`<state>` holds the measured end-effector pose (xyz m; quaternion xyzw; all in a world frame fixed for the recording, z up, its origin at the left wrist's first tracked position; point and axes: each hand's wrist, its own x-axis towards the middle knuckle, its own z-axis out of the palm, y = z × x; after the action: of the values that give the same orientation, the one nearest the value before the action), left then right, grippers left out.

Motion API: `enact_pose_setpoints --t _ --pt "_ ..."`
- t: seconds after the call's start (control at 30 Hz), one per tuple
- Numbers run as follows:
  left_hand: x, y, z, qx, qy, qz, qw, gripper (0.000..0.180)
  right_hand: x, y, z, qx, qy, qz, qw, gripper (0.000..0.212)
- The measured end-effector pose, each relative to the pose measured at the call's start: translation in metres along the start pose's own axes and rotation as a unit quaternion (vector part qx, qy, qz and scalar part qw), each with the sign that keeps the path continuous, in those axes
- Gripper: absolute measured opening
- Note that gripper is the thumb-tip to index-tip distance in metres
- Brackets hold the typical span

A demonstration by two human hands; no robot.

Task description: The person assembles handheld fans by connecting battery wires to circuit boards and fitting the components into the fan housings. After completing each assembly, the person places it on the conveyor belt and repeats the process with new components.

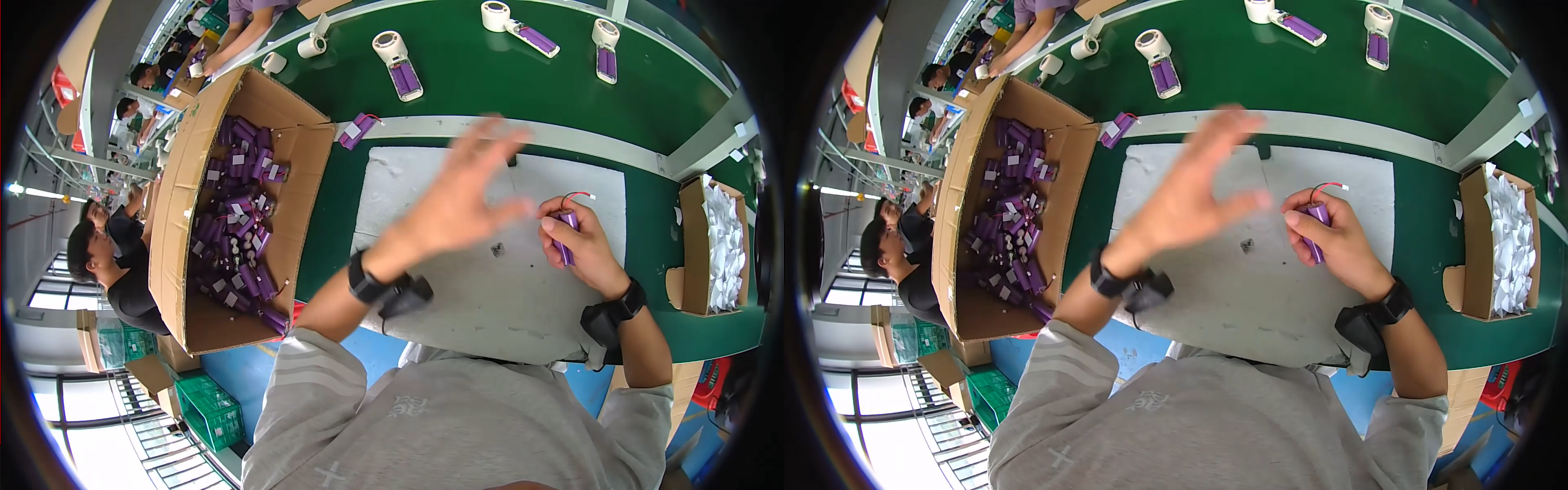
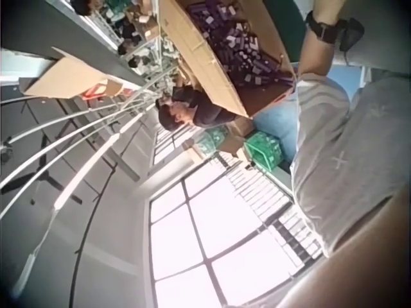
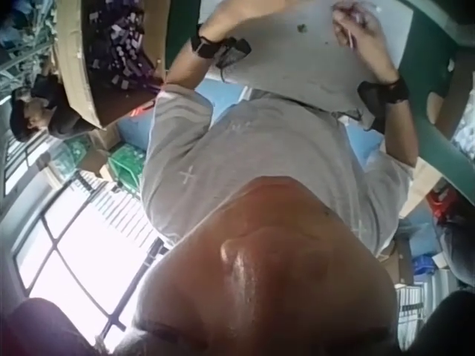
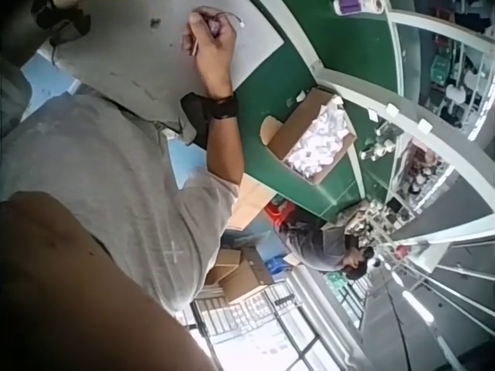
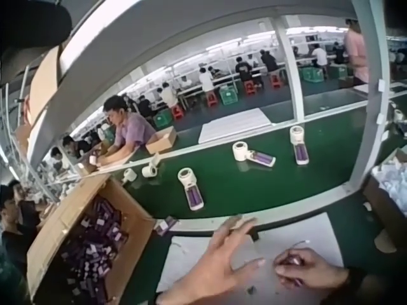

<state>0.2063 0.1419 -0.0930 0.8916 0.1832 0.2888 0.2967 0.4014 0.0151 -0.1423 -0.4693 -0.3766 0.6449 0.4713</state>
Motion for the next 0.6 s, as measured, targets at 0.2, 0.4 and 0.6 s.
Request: enact_pose_setpoints --t 0.2,0.4,0.6 --pt "-0.005 -0.140 -0.077 0.392 0.115 -0.209 0.888 0.052 0.003 -0.003 0.006 0.033 0.012 -0.016 0.999 0.019" --pt "-0.028 -0.166 -0.098 0.300 0.057 -0.223 0.926 0.038 0.004 -0.004 0.008 -0.022 -0.001 -0.026 0.999 0.018" --pt "-0.046 -0.113 -0.131 0.356 0.079 -0.327 0.872 0.032 0.003 -0.002 0.008 -0.015 0.000 -0.016 1.000 0.017"
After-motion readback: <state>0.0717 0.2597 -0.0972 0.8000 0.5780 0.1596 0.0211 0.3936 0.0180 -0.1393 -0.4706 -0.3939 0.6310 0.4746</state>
